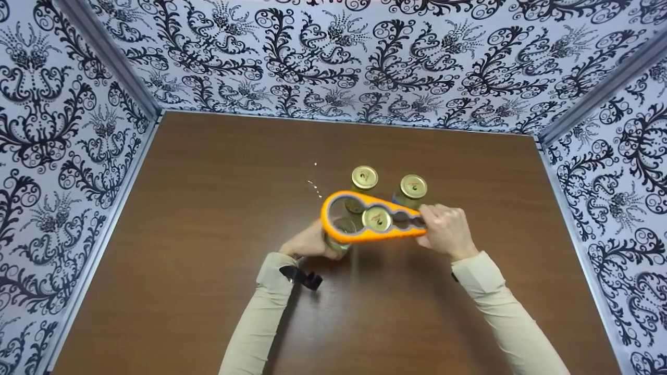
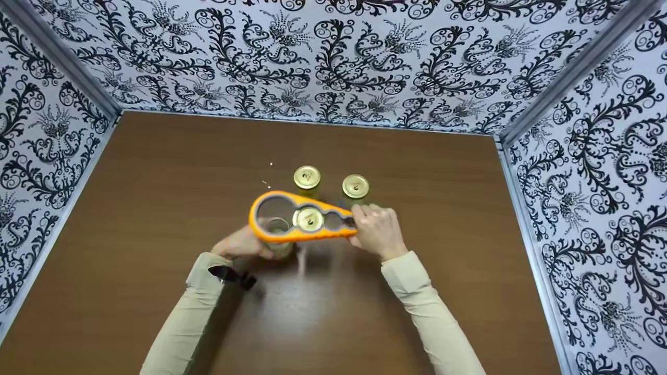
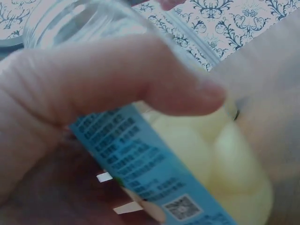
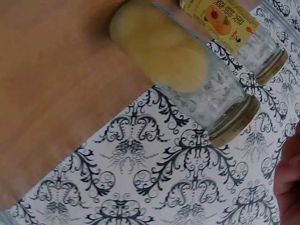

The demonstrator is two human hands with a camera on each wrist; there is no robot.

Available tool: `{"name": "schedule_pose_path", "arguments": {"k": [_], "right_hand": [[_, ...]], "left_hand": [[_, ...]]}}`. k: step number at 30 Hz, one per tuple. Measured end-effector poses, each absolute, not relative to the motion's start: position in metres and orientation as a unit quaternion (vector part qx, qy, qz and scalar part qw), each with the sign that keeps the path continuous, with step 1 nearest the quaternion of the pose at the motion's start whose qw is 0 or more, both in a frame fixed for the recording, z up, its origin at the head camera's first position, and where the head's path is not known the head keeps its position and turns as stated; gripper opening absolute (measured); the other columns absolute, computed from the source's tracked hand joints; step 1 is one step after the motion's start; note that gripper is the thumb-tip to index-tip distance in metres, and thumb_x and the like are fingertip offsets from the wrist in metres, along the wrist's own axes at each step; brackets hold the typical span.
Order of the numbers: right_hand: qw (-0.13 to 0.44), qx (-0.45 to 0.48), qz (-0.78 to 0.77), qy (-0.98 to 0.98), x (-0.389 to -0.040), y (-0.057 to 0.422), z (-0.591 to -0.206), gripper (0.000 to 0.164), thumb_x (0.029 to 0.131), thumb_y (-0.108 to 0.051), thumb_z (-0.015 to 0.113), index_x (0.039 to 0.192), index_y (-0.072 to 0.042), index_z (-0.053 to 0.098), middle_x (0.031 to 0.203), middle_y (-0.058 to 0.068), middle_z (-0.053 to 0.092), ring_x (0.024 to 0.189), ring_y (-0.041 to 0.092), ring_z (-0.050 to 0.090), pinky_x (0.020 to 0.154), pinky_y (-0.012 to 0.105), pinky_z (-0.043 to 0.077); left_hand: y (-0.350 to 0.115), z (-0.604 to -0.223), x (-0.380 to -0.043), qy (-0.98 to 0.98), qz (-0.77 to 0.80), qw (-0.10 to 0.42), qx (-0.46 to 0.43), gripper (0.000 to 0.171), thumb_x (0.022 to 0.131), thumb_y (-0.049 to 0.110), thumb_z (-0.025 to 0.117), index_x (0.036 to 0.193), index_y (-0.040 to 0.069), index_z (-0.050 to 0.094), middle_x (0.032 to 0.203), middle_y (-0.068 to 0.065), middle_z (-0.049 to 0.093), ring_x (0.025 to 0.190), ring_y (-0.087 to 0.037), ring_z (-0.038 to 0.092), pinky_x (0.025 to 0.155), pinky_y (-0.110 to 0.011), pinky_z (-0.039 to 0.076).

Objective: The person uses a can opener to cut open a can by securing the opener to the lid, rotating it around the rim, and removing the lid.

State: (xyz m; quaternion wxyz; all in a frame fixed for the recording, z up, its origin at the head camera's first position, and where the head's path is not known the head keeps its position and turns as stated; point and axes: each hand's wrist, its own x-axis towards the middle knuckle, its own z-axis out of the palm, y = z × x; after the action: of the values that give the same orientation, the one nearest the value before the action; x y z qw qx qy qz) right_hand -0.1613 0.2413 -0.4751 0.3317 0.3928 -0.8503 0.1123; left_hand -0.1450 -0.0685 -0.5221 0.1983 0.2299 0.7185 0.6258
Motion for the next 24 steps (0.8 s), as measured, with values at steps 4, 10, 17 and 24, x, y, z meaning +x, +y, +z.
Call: {"name": "schedule_pose_path", "arguments": {"k": [4, 10, 17, 24], "right_hand": [[0.332, 0.353, 0.13, -0.865, -0.154, 0.251, -0.48, 0.029, 0.049, -0.01, 0.065, 0.07, -0.005, 0.047, 0.052, 0.005, 0.042, 0.04, 0.024, 0.04, 0.032, 0.038, 0.03], [0.319, 0.311, 0.133, -0.885, -0.142, 0.26, -0.486, 0.025, 0.052, -0.012, 0.063, 0.066, -0.007, 0.043, 0.05, 0.005, 0.041, 0.038, 0.026, 0.039, 0.031, 0.04, 0.029], [0.309, 0.294, 0.125, -0.896, -0.131, 0.267, -0.496, 0.028, 0.051, -0.011, 0.066, 0.066, -0.007, 0.042, 0.05, 0.004, 0.04, 0.036, 0.026, 0.039, 0.031, 0.041, 0.029], [0.292, 0.278, 0.122, -0.907, -0.124, 0.271, -0.507, 0.029, 0.051, -0.012, 0.067, 0.067, -0.008, 0.043, 0.048, 0.002, 0.037, 0.034, 0.025, 0.037, 0.03, 0.038, 0.026]], "left_hand": [[-0.071, -0.526, -0.149, 0.715, 0.642, 0.174, 0.215, 0.059, 0.058, -0.016, 0.073, 0.115, -0.006, 0.059, 0.099, -0.007, 0.063, 0.092, -0.021, 0.057, 0.087, -0.034, 0.046], [-0.079, -0.531, -0.155, 0.724, 0.653, 0.127, 0.184, 0.065, 0.061, -0.015, 0.074, 0.123, -0.007, 0.055, 0.109, -0.014, 0.064, 0.103, -0.025, 0.057, 0.098, -0.037, 0.041], [-0.088, -0.536, -0.164, 0.73, 0.653, 0.111, 0.168, 0.063, 0.062, -0.017, 0.072, 0.122, -0.005, 0.057, 0.108, -0.013, 0.064, 0.102, -0.026, 0.057, 0.098, -0.038, 0.041], [-0.095, -0.536, -0.176, 0.729, 0.655, 0.111, 0.167, 0.062, 0.062, -0.017, 0.07, 0.122, -0.007, 0.056, 0.108, -0.017, 0.063, 0.103, -0.03, 0.057, 0.099, -0.042, 0.04]]}}
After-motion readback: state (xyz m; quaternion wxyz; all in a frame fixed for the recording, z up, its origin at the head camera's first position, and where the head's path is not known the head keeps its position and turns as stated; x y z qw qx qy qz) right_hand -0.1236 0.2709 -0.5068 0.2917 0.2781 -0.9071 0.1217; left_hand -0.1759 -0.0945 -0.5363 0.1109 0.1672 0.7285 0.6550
